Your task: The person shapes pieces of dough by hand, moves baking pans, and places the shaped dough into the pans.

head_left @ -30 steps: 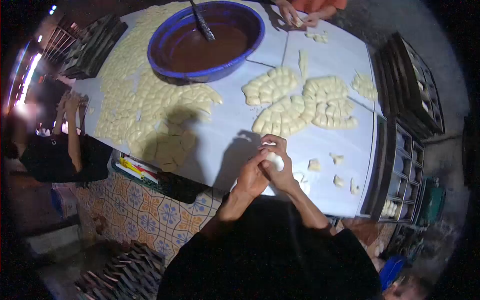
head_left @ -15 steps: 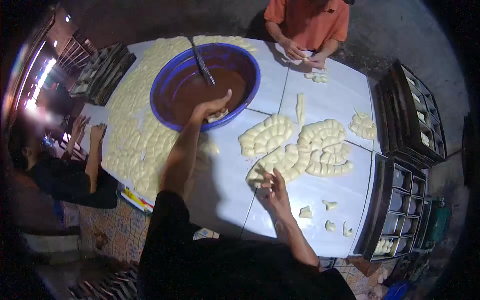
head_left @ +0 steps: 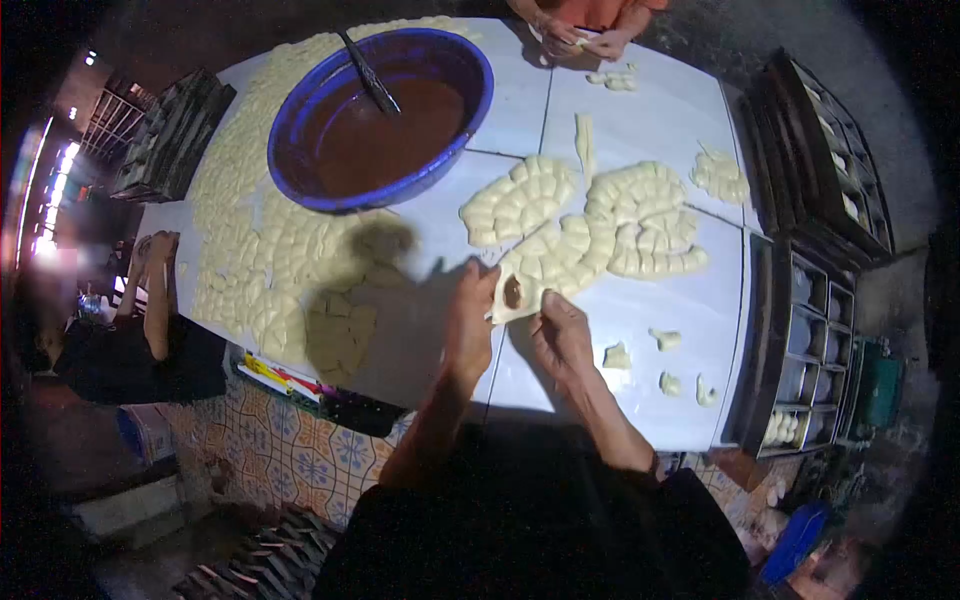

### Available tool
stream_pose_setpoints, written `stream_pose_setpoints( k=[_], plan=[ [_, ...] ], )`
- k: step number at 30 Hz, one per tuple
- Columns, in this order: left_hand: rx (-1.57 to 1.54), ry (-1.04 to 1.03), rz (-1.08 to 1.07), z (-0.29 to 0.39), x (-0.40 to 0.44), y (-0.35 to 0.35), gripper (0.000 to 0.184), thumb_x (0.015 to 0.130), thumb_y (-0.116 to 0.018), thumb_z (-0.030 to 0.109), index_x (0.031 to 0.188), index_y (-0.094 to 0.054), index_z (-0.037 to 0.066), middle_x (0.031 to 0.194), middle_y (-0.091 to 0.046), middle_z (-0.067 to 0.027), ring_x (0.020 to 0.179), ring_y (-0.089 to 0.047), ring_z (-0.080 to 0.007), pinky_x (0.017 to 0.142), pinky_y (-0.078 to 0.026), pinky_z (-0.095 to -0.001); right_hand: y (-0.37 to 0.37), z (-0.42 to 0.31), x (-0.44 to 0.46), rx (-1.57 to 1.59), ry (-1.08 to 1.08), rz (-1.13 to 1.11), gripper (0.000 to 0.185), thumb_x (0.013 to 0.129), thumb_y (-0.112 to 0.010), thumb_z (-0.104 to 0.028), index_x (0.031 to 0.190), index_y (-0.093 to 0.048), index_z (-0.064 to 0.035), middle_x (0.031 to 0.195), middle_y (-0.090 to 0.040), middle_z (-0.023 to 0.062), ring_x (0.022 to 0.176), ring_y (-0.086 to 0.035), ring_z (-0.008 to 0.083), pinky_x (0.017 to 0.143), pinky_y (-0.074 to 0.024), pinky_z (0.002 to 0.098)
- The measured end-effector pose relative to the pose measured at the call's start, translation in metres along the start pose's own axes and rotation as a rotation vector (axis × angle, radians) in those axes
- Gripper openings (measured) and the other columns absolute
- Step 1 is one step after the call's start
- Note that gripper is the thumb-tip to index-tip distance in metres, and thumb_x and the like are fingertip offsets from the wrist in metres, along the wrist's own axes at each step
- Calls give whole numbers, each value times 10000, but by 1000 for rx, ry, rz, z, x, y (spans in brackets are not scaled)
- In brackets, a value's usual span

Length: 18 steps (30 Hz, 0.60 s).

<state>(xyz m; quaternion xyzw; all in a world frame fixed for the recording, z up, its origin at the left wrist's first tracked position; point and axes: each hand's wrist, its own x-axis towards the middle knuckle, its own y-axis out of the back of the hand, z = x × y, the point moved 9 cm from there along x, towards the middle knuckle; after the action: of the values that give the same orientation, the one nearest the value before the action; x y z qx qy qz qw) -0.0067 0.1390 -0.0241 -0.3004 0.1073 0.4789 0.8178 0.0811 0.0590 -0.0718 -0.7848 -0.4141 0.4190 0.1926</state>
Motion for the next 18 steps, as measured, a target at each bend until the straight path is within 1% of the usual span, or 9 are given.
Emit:
stream_pose_setpoints(
  k=[1,4,5,7,8,12,15,16,18],
  plan=[
    [21,6,145,-13,-9,12,684,960,-332,507,1342,-403,-56,1292,-516,-161,1163,-482,-259,973,-361,-381,1,-13,-8,-246,146,-8,259,907,-587,-154,1107,-589,11,1019,-572,91,857,-564,157,712,-473,248],
    [-154,68,10,-37,-33,2,360,940,-500,205,1228,-518,-9,1157,-572,-93,998,-569,-156,810,-452,-315,-32,-40,-64,-1203,846,-43,390,812,-682,-104,1168,-578,14,1111,-509,107,921,-503,183,742,-435,283],
    [15,-2,-29,-29,-42,-2,324,925,-529,171,1191,-541,-13,1097,-587,-80,962,-572,-140,788,-454,-290,-36,-33,-74,-1318,814,-136,466,775,-658,-15,1224,-536,9,1134,-457,162,998,-445,297,866,-416,373],
    [351,-133,-120,-23,-55,-10,255,894,-587,103,1117,-588,-20,978,-616,-55,889,-579,-108,744,-458,-241,-34,-31,-87,-1402,872,-242,430,786,-601,44,1210,-547,-6,1107,-475,154,977,-459,301,847,-425,366],
    [318,-168,-142,-29,-59,-9,254,861,-599,-5,1111,-593,-55,1002,-599,-81,875,-588,-113,737,-484,-247,-24,-31,-89,-1381,882,-279,427,792,-590,43,1212,-553,-26,1095,-480,153,978,-474,300,835,-428,351],
    [452,-334,-195,-39,-76,-15,205,855,-620,-26,1052,-633,-82,996,-561,-97,870,-607,-154,722,-550,-255,4,-47,-89,-642,731,-183,200,812,-628,1,992,-544,-13,991,-549,97,901,-550,178,815,-442,294],
    [315,-372,-220,-42,-88,-19,193,869,-629,28,1026,-636,-83,971,-569,-90,848,-613,-160,716,-570,-276,1,-50,-105,-920,807,-177,177,830,-623,-40,1000,-616,10,1041,-557,124,997,-565,237,858,-449,320],
    [441,-366,-212,-44,-88,-19,174,878,-633,63,985,-644,-75,957,-586,-80,823,-605,-136,685,-552,-246,-7,-47,-117,-959,822,-172,197,844,-618,-62,1029,-648,2,1045,-559,117,1014,-569,259,868,-451,338],
    [395,-178,-173,-67,-81,-8,154,880,-628,69,962,-628,-61,964,-591,-84,845,-609,-138,707,-556,-246,-12,-38,-127,-1110,822,-186,229,846,-628,-83,1063,-653,-15,1040,-563,112,949,-592,243,840,-466,323]
  ],
)
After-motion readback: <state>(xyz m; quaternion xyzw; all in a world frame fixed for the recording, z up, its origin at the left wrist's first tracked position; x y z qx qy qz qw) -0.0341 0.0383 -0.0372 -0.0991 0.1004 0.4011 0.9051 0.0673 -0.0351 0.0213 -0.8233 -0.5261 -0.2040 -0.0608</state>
